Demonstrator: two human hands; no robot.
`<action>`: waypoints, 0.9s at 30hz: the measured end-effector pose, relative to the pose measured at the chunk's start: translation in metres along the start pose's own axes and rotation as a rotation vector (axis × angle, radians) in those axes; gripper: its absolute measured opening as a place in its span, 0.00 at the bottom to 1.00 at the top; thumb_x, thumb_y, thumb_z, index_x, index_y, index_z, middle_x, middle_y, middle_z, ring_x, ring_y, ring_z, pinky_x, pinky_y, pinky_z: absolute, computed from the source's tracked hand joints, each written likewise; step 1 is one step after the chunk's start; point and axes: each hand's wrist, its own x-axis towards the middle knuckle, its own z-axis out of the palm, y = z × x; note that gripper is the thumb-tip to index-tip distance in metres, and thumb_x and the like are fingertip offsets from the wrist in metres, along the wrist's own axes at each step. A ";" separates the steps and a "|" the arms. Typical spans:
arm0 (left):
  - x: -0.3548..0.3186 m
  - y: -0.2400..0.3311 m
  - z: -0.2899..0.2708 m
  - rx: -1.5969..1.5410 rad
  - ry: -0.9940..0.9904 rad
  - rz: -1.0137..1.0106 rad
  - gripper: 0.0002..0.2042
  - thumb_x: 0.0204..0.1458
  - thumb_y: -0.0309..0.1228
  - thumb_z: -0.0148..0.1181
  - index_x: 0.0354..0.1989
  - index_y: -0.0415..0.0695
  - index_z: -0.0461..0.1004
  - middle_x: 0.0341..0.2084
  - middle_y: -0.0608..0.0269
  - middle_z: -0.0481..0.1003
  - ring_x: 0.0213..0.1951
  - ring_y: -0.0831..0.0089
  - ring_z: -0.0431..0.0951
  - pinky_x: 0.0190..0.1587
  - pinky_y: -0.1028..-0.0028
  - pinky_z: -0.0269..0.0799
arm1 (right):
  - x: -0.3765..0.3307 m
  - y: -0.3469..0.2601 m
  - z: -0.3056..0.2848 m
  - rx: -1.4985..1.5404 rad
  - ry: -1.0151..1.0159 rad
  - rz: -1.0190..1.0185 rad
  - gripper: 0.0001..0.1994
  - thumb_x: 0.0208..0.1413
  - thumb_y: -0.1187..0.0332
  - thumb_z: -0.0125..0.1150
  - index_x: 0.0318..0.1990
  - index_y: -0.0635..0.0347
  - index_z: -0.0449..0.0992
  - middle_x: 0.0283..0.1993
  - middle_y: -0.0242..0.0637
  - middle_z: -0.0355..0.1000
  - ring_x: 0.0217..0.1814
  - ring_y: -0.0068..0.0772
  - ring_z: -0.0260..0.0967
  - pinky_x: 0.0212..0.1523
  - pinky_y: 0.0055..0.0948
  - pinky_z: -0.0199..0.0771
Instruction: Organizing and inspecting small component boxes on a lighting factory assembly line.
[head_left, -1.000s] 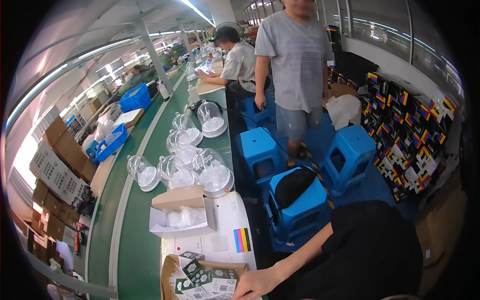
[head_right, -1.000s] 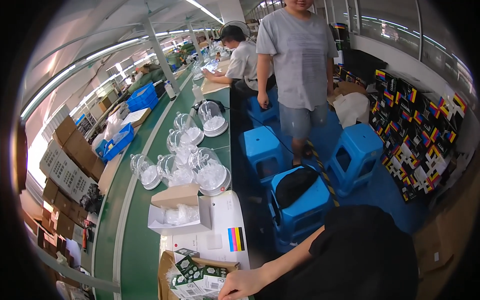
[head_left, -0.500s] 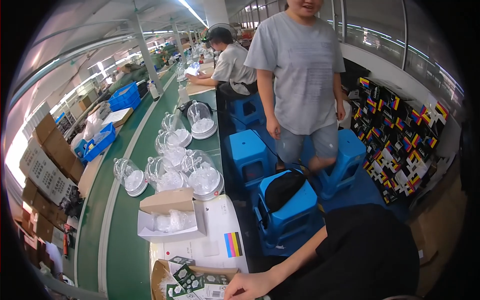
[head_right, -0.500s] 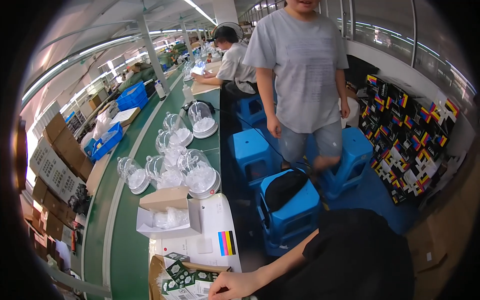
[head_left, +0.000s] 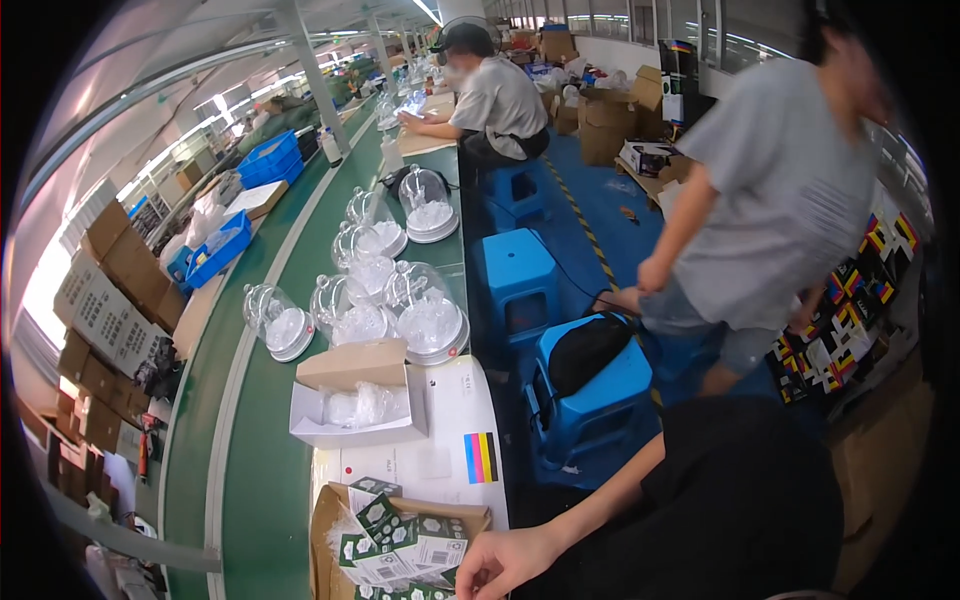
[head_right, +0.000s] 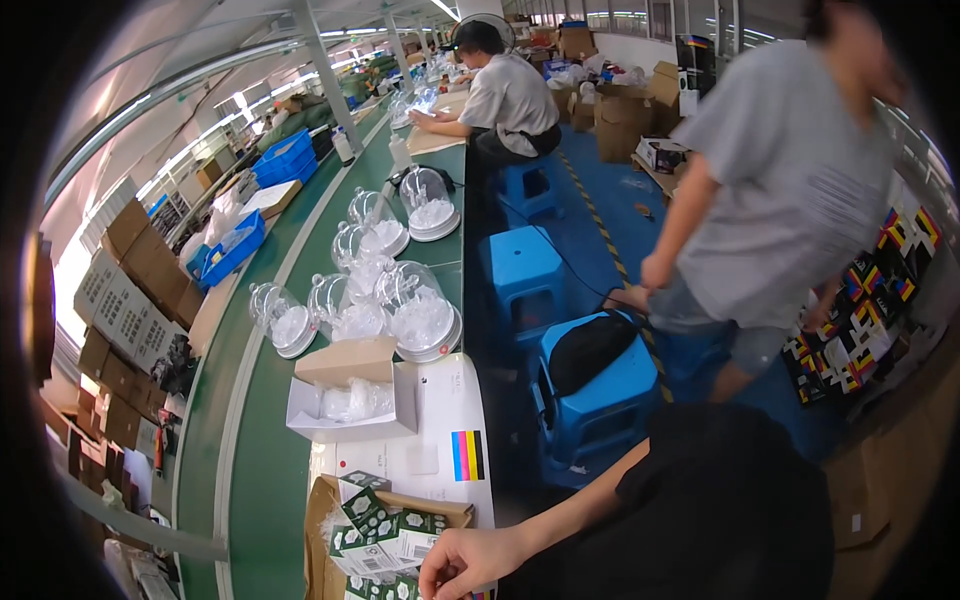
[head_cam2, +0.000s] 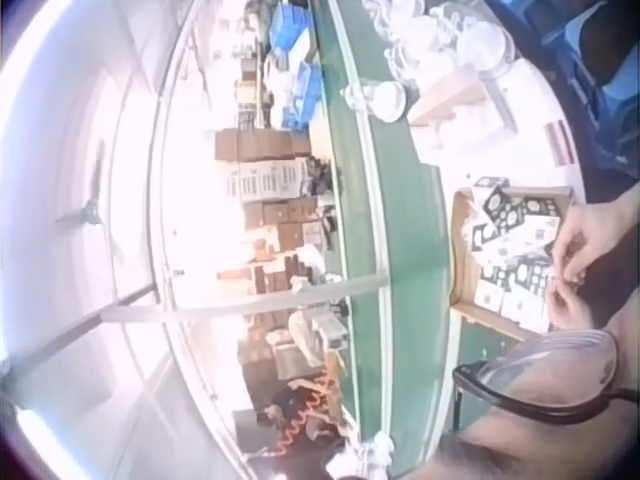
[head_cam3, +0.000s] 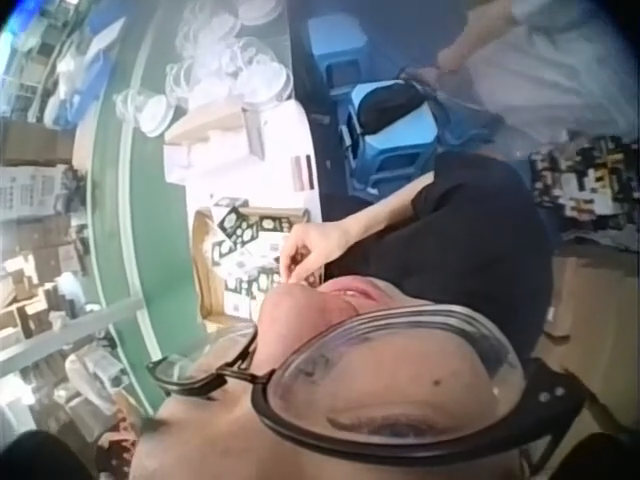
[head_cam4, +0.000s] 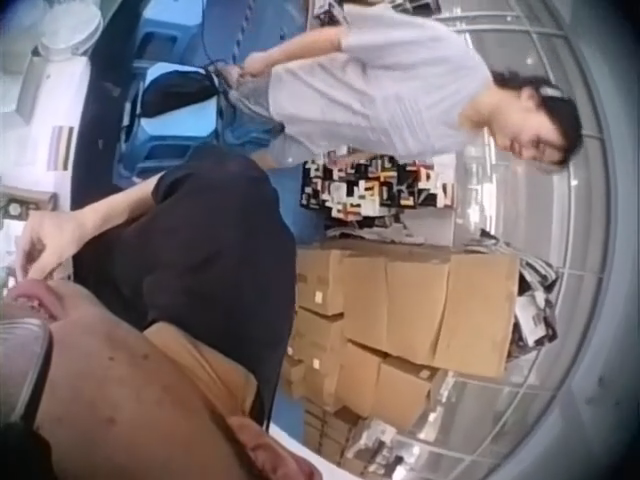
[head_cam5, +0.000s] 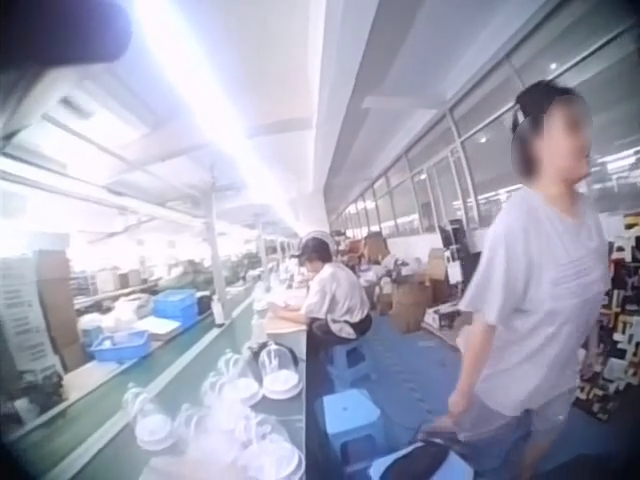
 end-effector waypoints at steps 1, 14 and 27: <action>-0.001 -0.004 -0.004 0.010 0.024 0.019 0.07 0.64 0.24 0.46 0.37 0.34 0.68 0.30 0.52 0.75 0.33 0.68 0.77 0.40 0.73 0.76 | 0.000 -0.002 0.001 0.006 -0.007 0.000 0.08 0.58 0.74 0.62 0.44 0.67 0.78 0.33 0.35 0.77 0.33 0.22 0.75 0.33 0.21 0.76; 0.070 0.046 -0.042 -0.206 0.109 -1.081 0.12 0.58 0.24 0.48 0.50 0.36 0.67 0.36 0.53 0.74 0.32 0.69 0.74 0.37 0.72 0.72 | 0.000 0.003 -0.006 -0.497 -0.167 -0.318 0.10 0.57 0.74 0.58 0.46 0.63 0.78 0.43 0.38 0.70 0.44 0.34 0.70 0.43 0.27 0.70; 0.156 0.032 -0.057 -0.202 0.688 -1.778 0.03 0.50 0.19 0.60 0.31 0.31 0.74 0.30 0.51 0.78 0.33 0.69 0.78 0.40 0.73 0.73 | -0.009 -0.014 -0.001 -0.352 -0.093 0.046 0.13 0.58 0.70 0.62 0.50 0.60 0.76 0.38 0.36 0.78 0.37 0.23 0.76 0.37 0.22 0.75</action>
